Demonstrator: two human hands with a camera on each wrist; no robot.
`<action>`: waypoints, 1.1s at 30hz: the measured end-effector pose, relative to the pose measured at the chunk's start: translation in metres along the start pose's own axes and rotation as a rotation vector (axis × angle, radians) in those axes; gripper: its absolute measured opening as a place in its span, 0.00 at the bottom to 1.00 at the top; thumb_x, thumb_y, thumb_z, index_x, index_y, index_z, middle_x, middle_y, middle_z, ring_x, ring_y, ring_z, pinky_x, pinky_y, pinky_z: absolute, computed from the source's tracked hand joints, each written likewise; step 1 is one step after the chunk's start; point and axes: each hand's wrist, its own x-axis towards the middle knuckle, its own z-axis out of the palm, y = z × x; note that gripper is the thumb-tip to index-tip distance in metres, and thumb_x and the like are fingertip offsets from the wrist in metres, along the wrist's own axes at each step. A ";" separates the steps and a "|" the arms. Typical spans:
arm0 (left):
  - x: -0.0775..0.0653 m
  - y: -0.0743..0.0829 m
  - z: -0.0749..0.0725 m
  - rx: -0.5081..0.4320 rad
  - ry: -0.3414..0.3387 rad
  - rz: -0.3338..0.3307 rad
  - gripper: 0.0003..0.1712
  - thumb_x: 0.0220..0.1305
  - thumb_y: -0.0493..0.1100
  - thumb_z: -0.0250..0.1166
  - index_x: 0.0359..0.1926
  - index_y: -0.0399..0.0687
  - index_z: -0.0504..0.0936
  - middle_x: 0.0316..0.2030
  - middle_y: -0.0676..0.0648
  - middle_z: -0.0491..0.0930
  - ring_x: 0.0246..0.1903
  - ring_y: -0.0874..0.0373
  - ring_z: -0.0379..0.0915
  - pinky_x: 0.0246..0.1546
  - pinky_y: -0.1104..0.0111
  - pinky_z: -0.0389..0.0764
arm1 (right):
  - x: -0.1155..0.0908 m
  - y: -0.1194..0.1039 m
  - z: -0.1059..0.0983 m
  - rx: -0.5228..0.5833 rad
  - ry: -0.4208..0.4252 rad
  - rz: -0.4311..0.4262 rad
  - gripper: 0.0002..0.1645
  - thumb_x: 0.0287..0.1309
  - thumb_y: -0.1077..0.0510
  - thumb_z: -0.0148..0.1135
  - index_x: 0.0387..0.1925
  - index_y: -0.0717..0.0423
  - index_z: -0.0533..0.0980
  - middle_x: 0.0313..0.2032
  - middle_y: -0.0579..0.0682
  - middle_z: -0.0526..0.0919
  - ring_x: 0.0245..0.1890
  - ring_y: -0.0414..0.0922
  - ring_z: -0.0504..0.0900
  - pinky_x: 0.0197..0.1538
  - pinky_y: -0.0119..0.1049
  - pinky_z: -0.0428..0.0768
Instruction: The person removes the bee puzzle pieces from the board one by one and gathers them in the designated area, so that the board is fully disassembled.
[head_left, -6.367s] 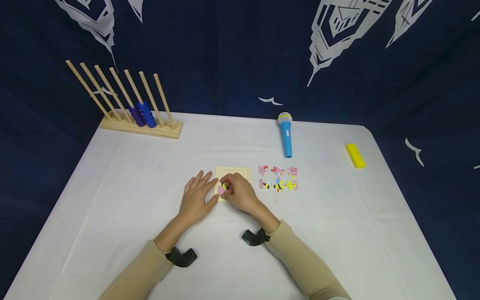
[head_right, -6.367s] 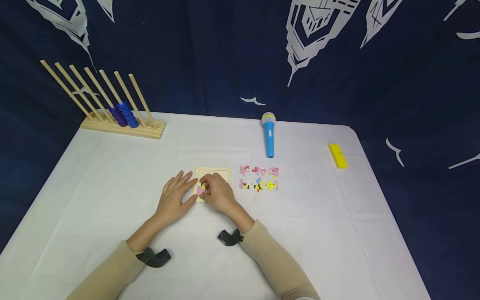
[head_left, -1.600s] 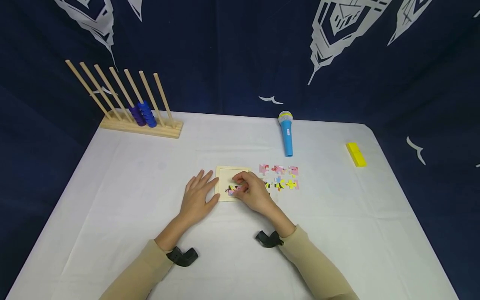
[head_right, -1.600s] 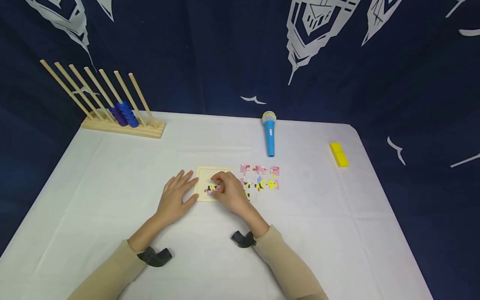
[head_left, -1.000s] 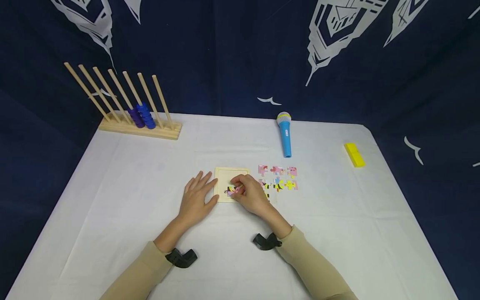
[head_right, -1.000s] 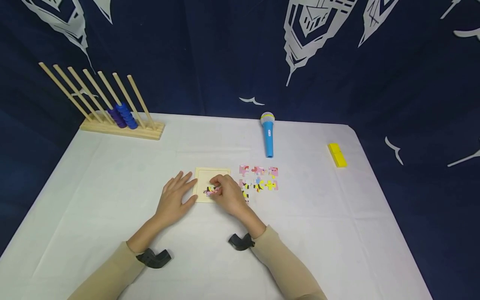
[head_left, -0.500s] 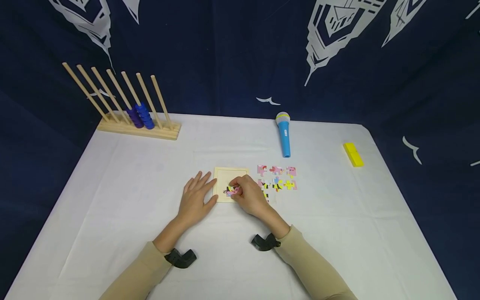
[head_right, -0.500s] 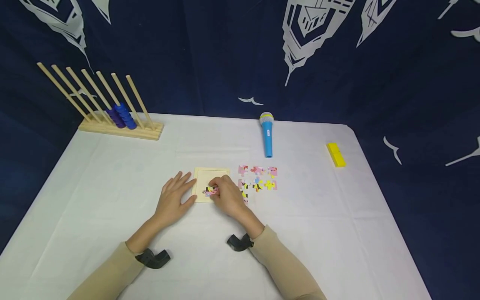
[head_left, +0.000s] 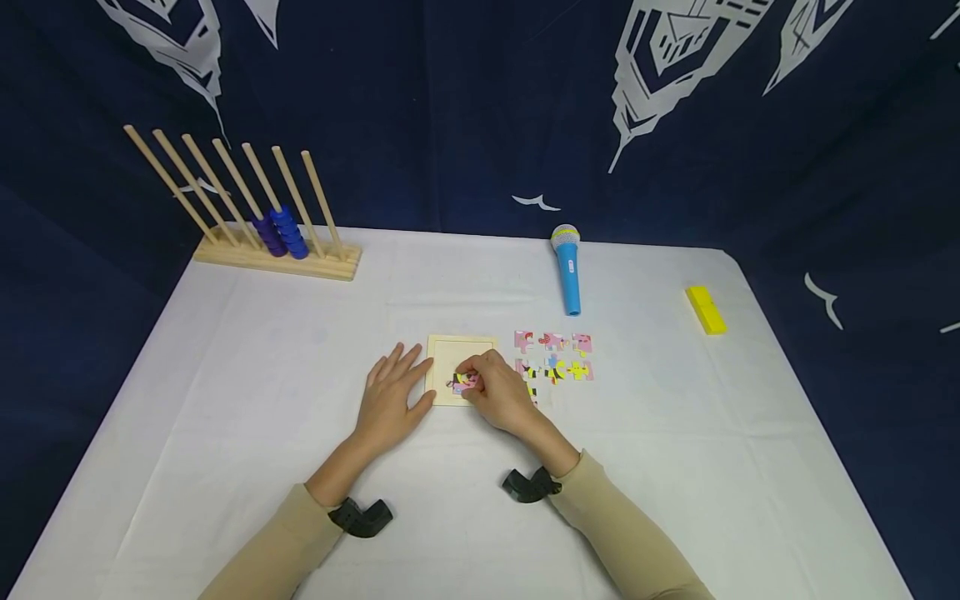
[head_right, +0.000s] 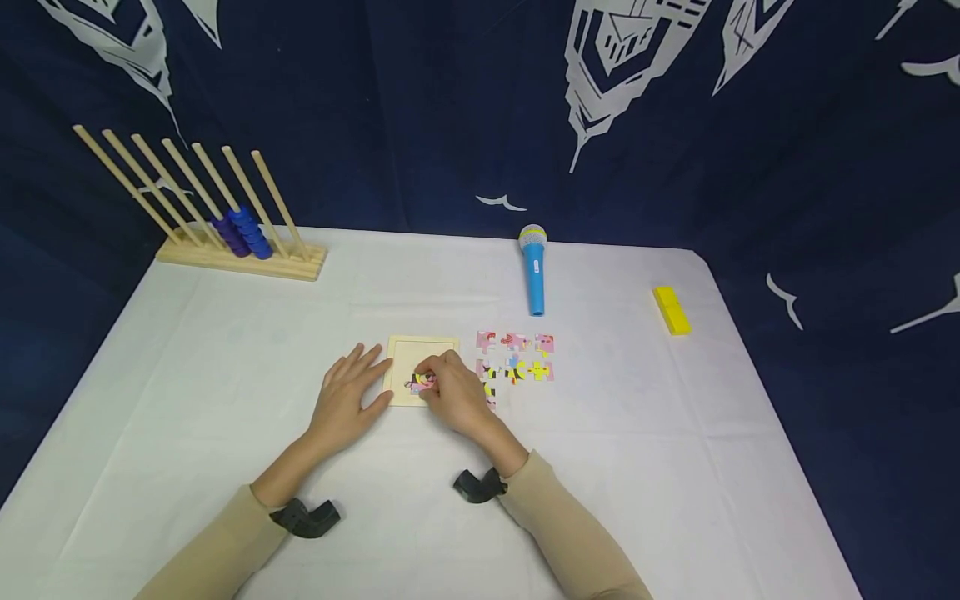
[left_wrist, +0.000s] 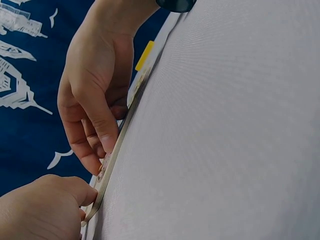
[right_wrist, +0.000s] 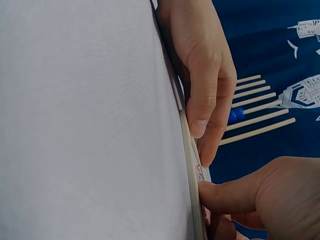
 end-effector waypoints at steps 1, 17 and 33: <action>0.000 0.000 0.000 0.000 -0.001 0.000 0.27 0.62 0.44 0.65 0.61 0.40 0.77 0.68 0.37 0.67 0.73 0.39 0.52 0.71 0.43 0.50 | 0.000 0.000 0.000 0.000 0.003 -0.005 0.15 0.51 0.66 0.69 0.43 0.55 0.80 0.32 0.49 0.73 0.28 0.38 0.70 0.28 0.28 0.66; 0.000 0.000 0.000 0.008 -0.013 -0.008 0.28 0.62 0.45 0.64 0.62 0.41 0.77 0.69 0.38 0.67 0.73 0.40 0.52 0.72 0.44 0.49 | 0.001 -0.001 -0.001 0.017 0.004 -0.040 0.15 0.53 0.69 0.66 0.39 0.51 0.77 0.33 0.47 0.79 0.27 0.39 0.69 0.29 0.30 0.66; 0.000 0.002 -0.001 0.004 -0.014 -0.012 0.27 0.62 0.44 0.64 0.62 0.40 0.77 0.69 0.37 0.66 0.73 0.39 0.51 0.71 0.44 0.49 | -0.011 -0.006 -0.045 0.250 0.051 0.097 0.08 0.59 0.68 0.61 0.37 0.53 0.79 0.31 0.50 0.81 0.25 0.43 0.71 0.28 0.31 0.68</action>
